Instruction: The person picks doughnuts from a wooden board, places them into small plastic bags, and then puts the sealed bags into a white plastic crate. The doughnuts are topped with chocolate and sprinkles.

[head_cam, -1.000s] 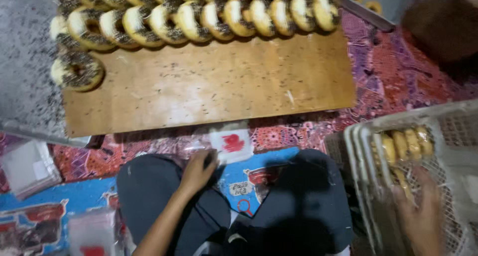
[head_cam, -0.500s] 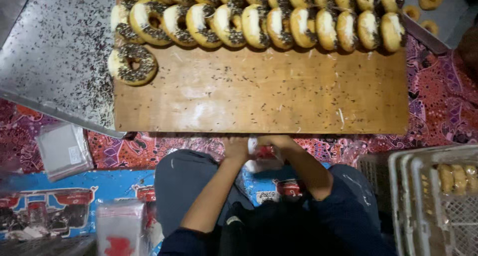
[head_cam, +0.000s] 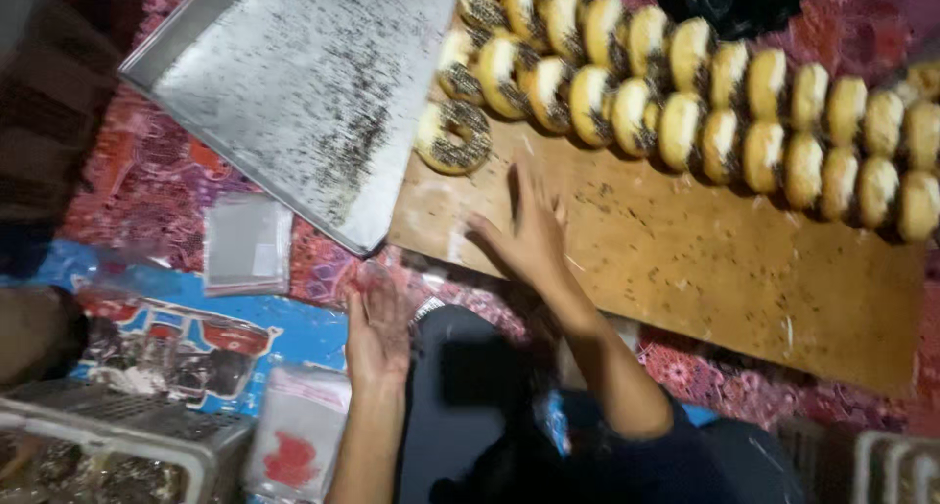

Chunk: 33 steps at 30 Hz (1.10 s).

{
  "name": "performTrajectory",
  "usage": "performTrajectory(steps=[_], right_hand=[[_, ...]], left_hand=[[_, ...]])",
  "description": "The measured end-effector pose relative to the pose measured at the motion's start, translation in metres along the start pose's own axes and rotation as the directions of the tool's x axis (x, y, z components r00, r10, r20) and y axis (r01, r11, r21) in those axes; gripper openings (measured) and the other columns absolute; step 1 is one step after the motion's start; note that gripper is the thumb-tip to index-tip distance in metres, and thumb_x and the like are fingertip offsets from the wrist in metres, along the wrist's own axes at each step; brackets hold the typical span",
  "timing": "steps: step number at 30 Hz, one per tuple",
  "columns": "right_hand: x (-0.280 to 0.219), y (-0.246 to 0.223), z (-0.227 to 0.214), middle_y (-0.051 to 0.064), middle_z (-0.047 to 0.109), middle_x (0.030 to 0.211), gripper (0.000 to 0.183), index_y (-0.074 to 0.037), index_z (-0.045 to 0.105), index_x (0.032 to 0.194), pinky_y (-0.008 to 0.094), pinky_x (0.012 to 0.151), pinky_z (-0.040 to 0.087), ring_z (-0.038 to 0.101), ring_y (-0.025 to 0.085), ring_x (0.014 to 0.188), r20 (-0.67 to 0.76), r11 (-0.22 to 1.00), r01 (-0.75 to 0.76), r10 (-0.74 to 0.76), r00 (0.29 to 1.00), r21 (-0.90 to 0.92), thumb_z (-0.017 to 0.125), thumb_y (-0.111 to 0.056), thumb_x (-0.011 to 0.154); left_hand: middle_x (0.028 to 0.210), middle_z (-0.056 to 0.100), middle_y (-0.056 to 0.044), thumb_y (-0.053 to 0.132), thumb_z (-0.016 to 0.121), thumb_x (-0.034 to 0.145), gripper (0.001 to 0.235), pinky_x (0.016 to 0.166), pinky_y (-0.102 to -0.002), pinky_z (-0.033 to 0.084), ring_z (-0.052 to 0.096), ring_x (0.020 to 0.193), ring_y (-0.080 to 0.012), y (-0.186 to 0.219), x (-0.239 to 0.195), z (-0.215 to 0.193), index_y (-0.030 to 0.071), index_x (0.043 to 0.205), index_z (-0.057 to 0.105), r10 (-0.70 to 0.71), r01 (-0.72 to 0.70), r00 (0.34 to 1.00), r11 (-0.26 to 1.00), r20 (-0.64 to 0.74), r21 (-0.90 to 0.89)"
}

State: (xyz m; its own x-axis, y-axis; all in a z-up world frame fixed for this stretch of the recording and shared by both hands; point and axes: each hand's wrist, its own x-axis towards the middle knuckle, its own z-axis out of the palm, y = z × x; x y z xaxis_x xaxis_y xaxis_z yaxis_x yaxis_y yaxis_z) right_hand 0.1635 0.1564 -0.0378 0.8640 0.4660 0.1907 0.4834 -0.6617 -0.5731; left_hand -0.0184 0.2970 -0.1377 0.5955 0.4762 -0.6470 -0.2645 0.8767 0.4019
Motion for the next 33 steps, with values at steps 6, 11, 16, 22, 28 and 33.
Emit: performTrajectory(steps=[6, 11, 16, 22, 28, 33], right_hand=[[0.069, -0.012, 0.028, 0.020, 0.028, 0.163, 0.140, -0.020, 0.007, 0.165, 0.058, 0.121, 0.020, 0.039, 0.039, 0.145, 0.175, 0.940, -0.336, 0.322, 0.931, 0.061, 0.087, -0.057, 0.057], [-0.025, 0.090, -0.053, 0.021, 0.015, 0.180, 0.123, -0.014, 0.003, 0.172, 0.056, 0.136, 0.013, 0.020, 0.037, 0.168, 0.138, 0.804, -0.159, 0.096, 0.986, 0.573, 0.083, -0.054, 0.089], [-0.047, 0.091, -0.008, 0.030, 0.026, 0.165, 0.162, -0.007, -0.017, 0.161, 0.068, 0.118, 0.002, 0.028, 0.041, 0.151, -0.088, 0.978, -0.201, 0.196, 0.977, -0.057, 0.101, -0.047, 0.057], [-0.055, 0.007, -0.041, 0.019, 0.056, 0.144, 0.145, -0.016, -0.015, 0.166, 0.044, 0.110, 0.053, 0.062, 0.030, 0.128, -0.143, 0.849, -0.073, 0.171, 0.975, 0.523, 0.094, -0.019, 0.070], [-0.154, 0.001, -0.073, 0.018, 0.054, 0.138, 0.148, -0.017, -0.013, 0.165, 0.041, 0.105, 0.052, 0.060, 0.029, 0.124, -0.192, 0.775, 0.029, 0.121, 0.974, 0.632, 0.092, -0.001, 0.062], [-0.177, 0.014, -0.103, 0.017, 0.057, 0.135, 0.144, -0.016, -0.010, 0.168, 0.041, 0.106, 0.053, 0.062, 0.028, 0.121, -0.318, 0.724, 0.090, 0.184, 0.930, 0.684, 0.086, 0.006, 0.063]], left_hand=[[0.143, 0.060, -0.006, 0.051, 0.040, 0.107, 0.057, 0.120, -0.040, 0.039, 0.049, 0.142, -0.0244, 0.035, 0.013, -0.012, 0.008, 0.142, 0.053, 0.039, -0.045, 0.990, 0.998, 0.136, 0.040], [0.151, 0.055, -0.005, 0.053, 0.036, 0.105, 0.063, 0.120, -0.036, 0.037, 0.048, 0.143, -0.0201, 0.066, 0.009, -0.044, 0.009, 0.148, 0.051, -0.044, 0.042, 0.994, 0.999, 0.100, 0.026], [0.150, 0.054, -0.008, 0.054, 0.039, 0.103, 0.066, 0.116, -0.037, 0.040, 0.052, 0.139, -0.0211, 0.014, 0.017, -0.012, 0.008, 0.151, 0.046, -0.137, 0.141, 0.969, 0.990, 0.203, -0.004], [0.149, 0.058, -0.008, 0.054, 0.049, 0.100, 0.067, 0.112, -0.037, 0.046, 0.056, 0.136, -0.0207, -0.012, 0.012, 0.036, 0.006, 0.147, 0.049, -0.153, 0.179, 0.952, 0.981, 0.266, -0.076], [0.143, 0.064, -0.008, 0.050, 0.051, 0.099, 0.067, 0.111, -0.039, 0.045, 0.057, 0.133, -0.0234, -0.054, -0.060, 0.073, 0.002, 0.147, 0.050, -0.273, 0.285, 0.885, 0.958, 0.378, 0.025], [0.139, 0.065, -0.012, 0.029, 0.059, 0.099, 0.050, 0.105, -0.037, 0.047, 0.061, 0.127, -0.0211, -0.068, -0.102, 0.083, 0.010, 0.145, 0.054, -0.394, 0.315, 0.856, 0.910, 0.334, 0.269]])
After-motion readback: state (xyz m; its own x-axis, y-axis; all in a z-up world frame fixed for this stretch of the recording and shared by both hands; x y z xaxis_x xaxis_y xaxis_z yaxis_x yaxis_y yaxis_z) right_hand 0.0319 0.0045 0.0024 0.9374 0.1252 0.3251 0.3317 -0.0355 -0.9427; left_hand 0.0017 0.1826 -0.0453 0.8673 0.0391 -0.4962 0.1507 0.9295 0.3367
